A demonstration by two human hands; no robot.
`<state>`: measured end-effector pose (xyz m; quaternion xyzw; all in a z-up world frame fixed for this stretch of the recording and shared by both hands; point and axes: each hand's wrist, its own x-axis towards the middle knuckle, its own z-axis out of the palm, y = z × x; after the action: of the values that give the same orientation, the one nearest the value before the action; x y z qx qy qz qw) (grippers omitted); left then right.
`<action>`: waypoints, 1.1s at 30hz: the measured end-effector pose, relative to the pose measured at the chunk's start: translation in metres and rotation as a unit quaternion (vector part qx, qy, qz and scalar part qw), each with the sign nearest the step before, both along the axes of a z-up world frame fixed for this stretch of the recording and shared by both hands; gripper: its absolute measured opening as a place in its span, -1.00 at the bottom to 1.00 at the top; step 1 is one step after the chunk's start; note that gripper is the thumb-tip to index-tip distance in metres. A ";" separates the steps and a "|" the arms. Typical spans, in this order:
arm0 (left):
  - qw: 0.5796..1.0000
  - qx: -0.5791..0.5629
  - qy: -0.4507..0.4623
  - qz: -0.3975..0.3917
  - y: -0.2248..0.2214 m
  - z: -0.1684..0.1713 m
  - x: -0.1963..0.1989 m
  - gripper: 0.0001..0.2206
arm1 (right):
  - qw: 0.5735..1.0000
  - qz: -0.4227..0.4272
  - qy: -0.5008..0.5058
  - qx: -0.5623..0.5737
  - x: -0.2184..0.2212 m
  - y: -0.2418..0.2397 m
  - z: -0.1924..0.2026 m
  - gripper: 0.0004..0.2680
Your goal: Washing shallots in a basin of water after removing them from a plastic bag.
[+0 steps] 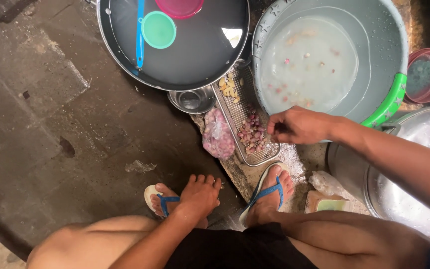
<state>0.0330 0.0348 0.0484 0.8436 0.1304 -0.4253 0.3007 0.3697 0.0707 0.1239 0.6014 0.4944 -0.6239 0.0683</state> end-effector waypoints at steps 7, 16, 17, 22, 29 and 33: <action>1.000 0.002 0.007 -0.002 0.001 0.006 0.004 -0.46 | 0.999 0.028 0.045 -0.003 -0.010 0.001 0.017 -0.73; 1.000 0.001 -0.002 0.013 -0.007 -0.007 0.000 -0.45 | 0.985 0.050 0.105 0.127 -0.011 -0.016 -0.005 -0.77; 0.996 0.053 -0.062 0.023 -0.012 -0.015 -0.006 -0.45 | 0.985 0.032 0.079 0.150 -0.006 -0.018 -0.012 -0.72; 0.990 0.090 -0.105 0.029 -0.017 -0.023 -0.011 -0.45 | 0.950 -0.100 -0.040 0.293 0.066 -0.005 -0.070 -0.81; 0.990 0.084 -0.105 0.031 -0.024 -0.030 -0.014 -0.41 | 0.932 -0.112 -0.237 0.251 0.101 0.029 -0.131 -0.54; 0.992 0.073 -0.097 0.042 -0.025 -0.029 -0.014 -0.43 | 0.956 -0.008 -0.225 0.187 0.082 0.039 -0.153 -0.45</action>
<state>0.0193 0.0102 0.0192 0.8946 0.1661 -0.3176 0.2670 0.4516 0.1094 -0.0295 0.7324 0.5690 -0.3692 0.0596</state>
